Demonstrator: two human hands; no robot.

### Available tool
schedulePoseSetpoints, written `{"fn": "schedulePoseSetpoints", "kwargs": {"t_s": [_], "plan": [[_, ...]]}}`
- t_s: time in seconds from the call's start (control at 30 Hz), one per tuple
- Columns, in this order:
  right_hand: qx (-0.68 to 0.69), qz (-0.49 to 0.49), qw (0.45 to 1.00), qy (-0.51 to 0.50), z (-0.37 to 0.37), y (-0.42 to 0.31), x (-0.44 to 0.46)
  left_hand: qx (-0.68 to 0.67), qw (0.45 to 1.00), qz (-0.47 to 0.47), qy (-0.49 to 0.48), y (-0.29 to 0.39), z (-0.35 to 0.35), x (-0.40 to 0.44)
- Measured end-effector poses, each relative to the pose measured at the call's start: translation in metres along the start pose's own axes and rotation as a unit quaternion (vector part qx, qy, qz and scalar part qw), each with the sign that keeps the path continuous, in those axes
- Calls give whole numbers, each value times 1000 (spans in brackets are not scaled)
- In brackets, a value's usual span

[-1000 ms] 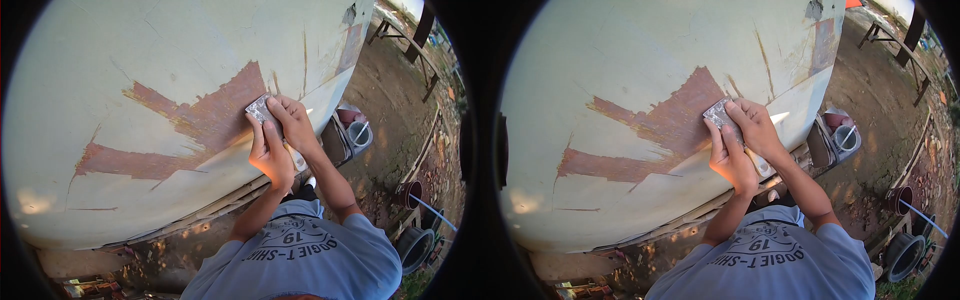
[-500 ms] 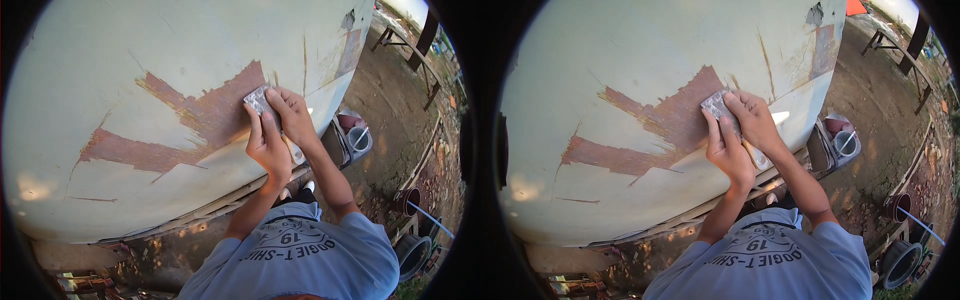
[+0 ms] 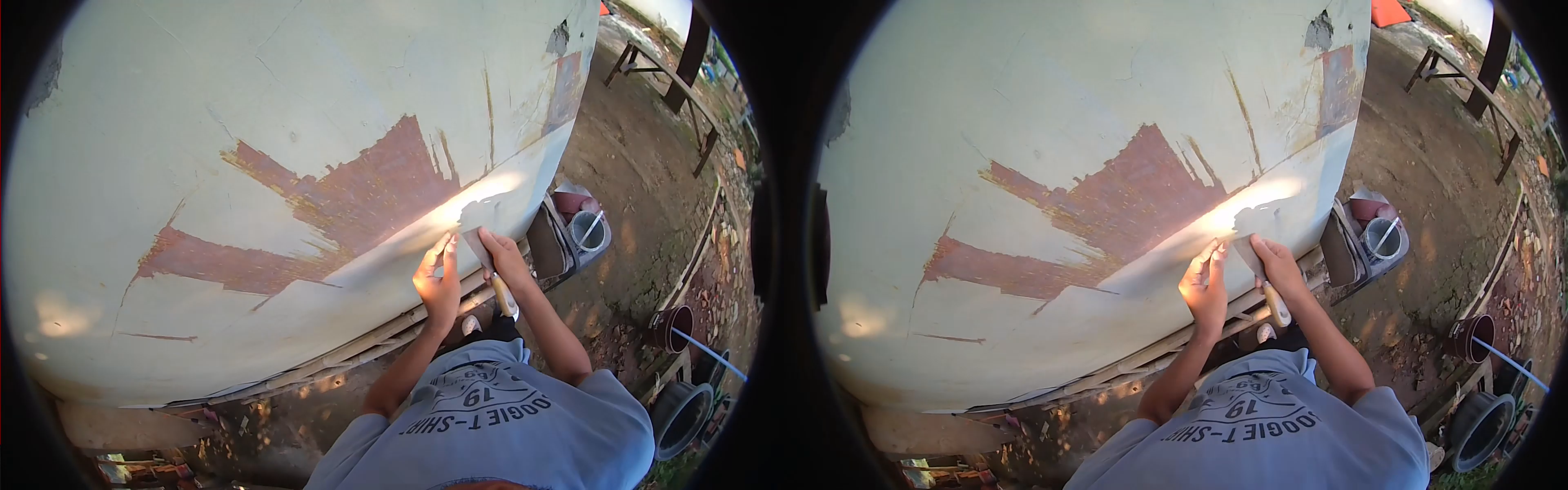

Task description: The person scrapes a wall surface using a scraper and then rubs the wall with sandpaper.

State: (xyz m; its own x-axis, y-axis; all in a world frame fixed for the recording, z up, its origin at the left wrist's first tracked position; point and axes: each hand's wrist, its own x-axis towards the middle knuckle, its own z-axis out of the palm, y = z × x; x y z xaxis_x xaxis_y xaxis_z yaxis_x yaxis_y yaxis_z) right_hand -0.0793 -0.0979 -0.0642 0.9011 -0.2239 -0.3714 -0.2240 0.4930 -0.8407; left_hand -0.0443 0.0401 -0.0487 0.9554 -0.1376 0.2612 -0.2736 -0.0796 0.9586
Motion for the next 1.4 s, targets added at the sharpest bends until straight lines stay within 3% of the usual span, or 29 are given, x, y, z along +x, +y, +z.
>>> {"fn": "schedulePoseSetpoints", "kwargs": {"t_s": [0.03,0.13,0.23,0.27,0.33,0.4,0.43,0.5,0.53,0.57,0.73,0.83,0.87,0.97,1.1,1.13,1.23,1.3,1.37,1.4], "plan": [[2,52,998,20,-20,16,1,-2,1000,-5,-6,5,-10,4],[37,150,984,91,-91,94,10,72,990,121,-2,52,-45,27],[49,198,967,151,-149,167,4,144,914,377,44,102,-71,56],[52,213,962,162,-162,184,0,138,861,484,74,113,-68,74],[55,240,953,175,-176,204,-10,343,767,523,140,141,-56,83],[58,267,945,179,-183,220,-19,531,683,496,73,135,-36,98],[77,262,945,178,-187,229,-21,612,648,452,-24,110,-23,106],[112,251,946,175,-196,247,-20,700,390,563,-202,50,-13,107],[119,249,945,177,-197,252,-21,644,461,359,-495,32,-7,94],[128,245,945,177,-198,250,-24,498,467,110,-722,17,-5,77],[108,169,955,218,-175,218,-47,359,631,92,-681,-49,-34,40],[6,101,976,193,-156,194,-55,214,808,29,-548,-47,-45,41],[-25,76,981,177,-152,189,-53,194,824,-33,-532,-50,-49,40],[-62,8,990,124,-108,142,-47,155,827,-65,-537,-60,-57,34],[-55,-57,997,25,-46,61,-32,83,882,-77,-458,-30,-53,21],[-44,-71,997,1,-29,37,-30,65,903,-34,-424,-29,-49,19],[-44,-140,987,-62,7,-20,-22,-80,960,-37,-264,-11,-30,13],[-56,-164,981,-88,26,-49,-21,-288,953,13,-94,-7,-9,8],[-58,-189,974,-109,43,-59,-14,-267,959,89,-23,-1,2,15],[-54,-203,971,-116,51,-61,-10,-261,963,53,-40,8,3,17]]}}
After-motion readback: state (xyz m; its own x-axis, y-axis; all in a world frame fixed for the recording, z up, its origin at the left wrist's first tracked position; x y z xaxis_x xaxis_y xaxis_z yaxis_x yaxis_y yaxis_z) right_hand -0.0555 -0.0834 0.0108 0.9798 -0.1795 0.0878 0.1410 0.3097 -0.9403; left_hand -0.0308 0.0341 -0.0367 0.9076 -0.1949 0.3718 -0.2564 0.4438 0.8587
